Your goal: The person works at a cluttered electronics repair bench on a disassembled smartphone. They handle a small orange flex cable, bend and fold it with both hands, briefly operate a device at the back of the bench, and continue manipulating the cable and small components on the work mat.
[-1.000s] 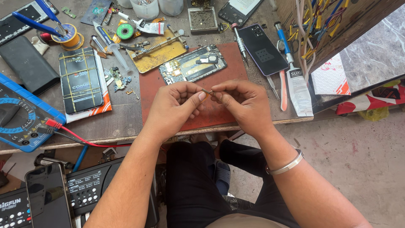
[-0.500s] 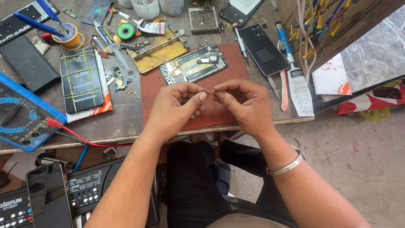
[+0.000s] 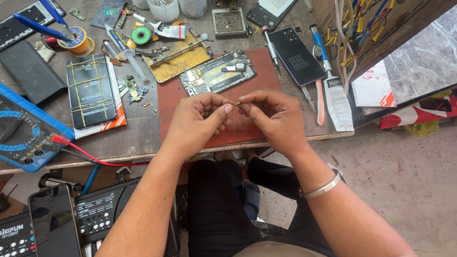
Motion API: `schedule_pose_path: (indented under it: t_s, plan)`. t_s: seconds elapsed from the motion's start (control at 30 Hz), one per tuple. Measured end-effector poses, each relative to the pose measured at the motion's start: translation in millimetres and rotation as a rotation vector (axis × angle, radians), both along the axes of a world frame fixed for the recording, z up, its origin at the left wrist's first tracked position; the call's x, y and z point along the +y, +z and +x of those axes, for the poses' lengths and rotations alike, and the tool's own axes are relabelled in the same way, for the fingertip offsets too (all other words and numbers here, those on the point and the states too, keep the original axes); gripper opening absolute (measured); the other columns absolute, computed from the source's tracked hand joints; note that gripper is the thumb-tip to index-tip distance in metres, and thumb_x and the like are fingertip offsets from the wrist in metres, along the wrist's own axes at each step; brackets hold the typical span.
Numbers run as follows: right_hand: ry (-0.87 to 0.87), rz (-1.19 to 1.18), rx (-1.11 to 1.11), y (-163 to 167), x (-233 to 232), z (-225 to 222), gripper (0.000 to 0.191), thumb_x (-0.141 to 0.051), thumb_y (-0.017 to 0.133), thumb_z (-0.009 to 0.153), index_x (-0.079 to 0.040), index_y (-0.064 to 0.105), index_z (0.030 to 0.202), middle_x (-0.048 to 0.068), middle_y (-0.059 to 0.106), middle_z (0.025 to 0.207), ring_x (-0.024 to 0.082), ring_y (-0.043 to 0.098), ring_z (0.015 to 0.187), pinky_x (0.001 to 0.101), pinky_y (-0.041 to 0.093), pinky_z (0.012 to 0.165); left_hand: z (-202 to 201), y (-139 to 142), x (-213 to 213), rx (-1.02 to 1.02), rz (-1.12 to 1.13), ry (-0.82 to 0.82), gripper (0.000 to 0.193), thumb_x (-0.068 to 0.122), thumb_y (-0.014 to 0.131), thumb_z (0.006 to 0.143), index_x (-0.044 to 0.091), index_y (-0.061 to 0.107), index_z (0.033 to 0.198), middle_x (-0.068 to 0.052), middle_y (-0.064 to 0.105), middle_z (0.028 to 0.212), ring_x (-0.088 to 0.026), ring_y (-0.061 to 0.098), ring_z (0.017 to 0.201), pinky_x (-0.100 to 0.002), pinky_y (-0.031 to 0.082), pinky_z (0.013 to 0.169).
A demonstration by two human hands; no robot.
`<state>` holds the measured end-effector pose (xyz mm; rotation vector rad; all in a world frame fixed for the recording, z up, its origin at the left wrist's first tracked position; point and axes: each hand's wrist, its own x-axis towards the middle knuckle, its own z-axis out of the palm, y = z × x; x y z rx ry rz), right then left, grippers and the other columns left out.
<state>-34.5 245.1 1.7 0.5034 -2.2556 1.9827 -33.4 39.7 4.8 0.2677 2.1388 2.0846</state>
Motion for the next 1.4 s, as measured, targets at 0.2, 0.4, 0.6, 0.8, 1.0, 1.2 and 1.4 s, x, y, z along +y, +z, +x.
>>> schedule_pose_path:
  t_s: [0.2,0.4,0.6,0.8,1.0,1.2,1.4]
  plan:
    - [0.028,-0.056,0.028,0.6,0.1,0.8,0.014,0.000,0.069,0.097,0.001,0.072,0.111,0.008,0.077,0.102,0.014,0.076,0.097,0.0259,0.062,0.088,-0.2,-0.7,0.3,0.006,-0.008,0.000,0.018,0.017,0.070,0.097,0.001,0.074,0.104,-0.001,0.073,0.078,-0.003,0.064,0.066,-0.020,0.053,0.060]
    - [-0.039,0.042,0.024,0.2,-1.6,1.2,0.014,0.000,0.070,0.096,0.001,0.074,0.110,0.008,0.078,0.099,0.014,0.077,0.095,0.0255,0.062,0.083,0.6,-0.5,0.5,0.001,-0.007,0.011,0.018,0.017,0.070,0.096,0.001,0.074,0.104,0.000,0.073,0.078,-0.003,0.064,0.066,-0.020,0.053,0.060]
    - [-0.003,-0.050,0.030,-0.6,-1.2,2.2,0.013,0.000,0.069,0.097,0.001,0.072,0.109,0.008,0.077,0.102,0.014,0.077,0.096,0.0262,0.063,0.086,0.5,-0.9,0.3,0.000,0.002,0.002,0.018,0.017,0.070,0.097,0.001,0.074,0.104,-0.001,0.072,0.077,-0.003,0.063,0.066,-0.020,0.052,0.060]
    - [0.004,0.027,0.068,-0.6,-0.1,1.9,0.012,0.000,0.070,0.097,0.001,0.072,0.109,0.009,0.077,0.102,0.014,0.077,0.095,0.0258,0.063,0.084,0.9,-0.4,-0.5,0.008,-0.009,0.005,0.019,0.018,0.070,0.096,0.002,0.074,0.105,-0.001,0.073,0.077,-0.003,0.064,0.066,-0.020,0.053,0.060]
    - [0.003,0.020,0.059,0.7,-1.4,2.8,0.013,-0.001,0.070,0.096,0.001,0.073,0.109,0.008,0.078,0.101,0.013,0.077,0.095,0.0249,0.062,0.083,0.8,-0.8,-0.7,0.003,-0.006,0.008,0.018,0.017,0.070,0.096,0.001,0.074,0.104,-0.001,0.073,0.077,-0.003,0.064,0.066,-0.020,0.053,0.060]
    - [-0.064,0.042,0.055,0.3,-3.3,3.3,0.012,-0.001,0.071,0.097,0.000,0.073,0.108,0.008,0.078,0.098,0.013,0.077,0.093,0.0246,0.062,0.082,0.2,-1.9,-0.2,0.011,0.005,-0.002,0.018,0.017,0.070,0.096,0.001,0.074,0.104,-0.001,0.072,0.078,-0.004,0.064,0.066,-0.020,0.053,0.060]
    - [-0.004,-0.007,0.066,-0.6,-3.2,2.9,0.013,-0.002,0.069,0.097,0.000,0.072,0.109,0.007,0.077,0.102,0.013,0.077,0.095,0.0246,0.062,0.084,0.1,-3.0,-1.3,0.006,-0.001,0.000,0.018,0.017,0.070,0.096,0.001,0.074,0.104,-0.001,0.073,0.077,-0.004,0.064,0.066,-0.020,0.053,0.060]
